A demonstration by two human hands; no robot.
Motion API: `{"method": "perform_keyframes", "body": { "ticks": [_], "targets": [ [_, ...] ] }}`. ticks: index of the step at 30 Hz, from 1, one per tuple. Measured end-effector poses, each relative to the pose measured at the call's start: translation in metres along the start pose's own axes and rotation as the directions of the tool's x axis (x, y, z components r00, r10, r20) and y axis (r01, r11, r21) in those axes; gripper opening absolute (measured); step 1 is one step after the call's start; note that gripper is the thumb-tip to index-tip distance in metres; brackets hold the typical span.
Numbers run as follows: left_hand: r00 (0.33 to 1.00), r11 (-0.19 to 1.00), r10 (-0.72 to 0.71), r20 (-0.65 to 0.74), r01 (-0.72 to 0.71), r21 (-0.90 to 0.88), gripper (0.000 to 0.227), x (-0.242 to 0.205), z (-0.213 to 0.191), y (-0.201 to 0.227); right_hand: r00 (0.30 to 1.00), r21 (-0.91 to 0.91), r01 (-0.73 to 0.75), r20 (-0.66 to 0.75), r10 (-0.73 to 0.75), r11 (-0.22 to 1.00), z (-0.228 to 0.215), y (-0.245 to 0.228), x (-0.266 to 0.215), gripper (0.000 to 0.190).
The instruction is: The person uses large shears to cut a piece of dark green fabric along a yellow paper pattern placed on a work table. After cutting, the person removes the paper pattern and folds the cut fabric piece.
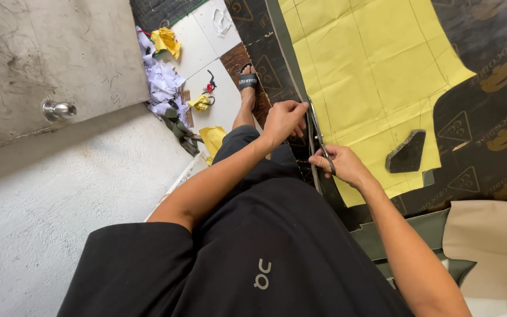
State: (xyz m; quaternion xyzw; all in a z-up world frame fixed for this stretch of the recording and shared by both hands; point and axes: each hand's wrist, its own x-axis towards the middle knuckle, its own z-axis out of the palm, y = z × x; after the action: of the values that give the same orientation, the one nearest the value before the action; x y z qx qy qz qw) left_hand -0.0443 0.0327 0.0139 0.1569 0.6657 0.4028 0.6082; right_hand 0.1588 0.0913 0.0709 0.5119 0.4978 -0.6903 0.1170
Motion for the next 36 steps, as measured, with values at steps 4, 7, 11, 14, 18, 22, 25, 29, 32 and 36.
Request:
{"method": "perform_keyframes", "body": {
  "ticks": [4,7,11,14,18,22,25,29,32,36],
  "targets": [
    [0.998,0.997,-0.034,-0.047,0.037,0.068,0.032,-0.003,0.004,0.02,1.0,0.017,0.005,0.005,-0.005,1.0,-0.004,-0.005,0.008,0.036],
    [0.988,0.988,-0.103,-0.112,0.115,0.107,0.038,-0.014,0.006,0.031,1.0,0.009,0.008,0.023,-0.008,1.0,-0.005,-0.005,0.009,0.037],
    [0.978,0.993,-0.104,-0.183,0.112,0.036,0.038,-0.012,0.006,0.039,0.999,0.011,0.01,0.033,-0.01,1.0,-0.008,-0.01,0.013,0.037],
    [0.979,0.994,-0.1,-0.181,0.105,0.018,0.034,-0.001,0.008,0.029,0.999,0.008,0.001,0.035,-0.002,1.0,-0.008,-0.007,0.014,0.038],
    [0.985,0.997,-0.063,-0.158,0.071,0.04,0.026,0.009,0.005,0.014,1.0,0.026,-0.007,0.014,0.007,1.0,-0.005,-0.006,0.019,0.04],
    [0.992,1.0,-0.018,-0.125,0.02,0.015,0.024,0.012,0.004,0.006,1.0,-0.006,0.013,0.016,-0.013,1.0,-0.005,-0.012,0.024,0.044],
    [0.993,1.0,-0.003,-0.122,0.0,-0.025,0.021,0.014,0.004,0.001,1.0,-0.015,0.011,0.015,-0.011,1.0,-0.006,-0.012,0.026,0.046],
    [0.994,0.999,0.026,-0.111,-0.029,-0.031,0.02,0.019,0.002,-0.003,1.0,-0.037,0.002,-0.004,-0.002,0.999,-0.005,-0.006,0.03,0.037],
    [0.994,0.998,0.043,-0.098,-0.048,-0.043,0.02,0.018,-0.001,-0.001,1.0,-0.044,-0.001,-0.016,0.0,0.999,0.0,-0.02,0.023,0.036],
    [0.996,0.996,0.039,-0.082,-0.045,-0.083,0.019,0.026,0.0,-0.009,1.0,-0.018,0.018,-0.006,-0.019,1.0,0.001,-0.03,0.039,0.041]
  ]
}}
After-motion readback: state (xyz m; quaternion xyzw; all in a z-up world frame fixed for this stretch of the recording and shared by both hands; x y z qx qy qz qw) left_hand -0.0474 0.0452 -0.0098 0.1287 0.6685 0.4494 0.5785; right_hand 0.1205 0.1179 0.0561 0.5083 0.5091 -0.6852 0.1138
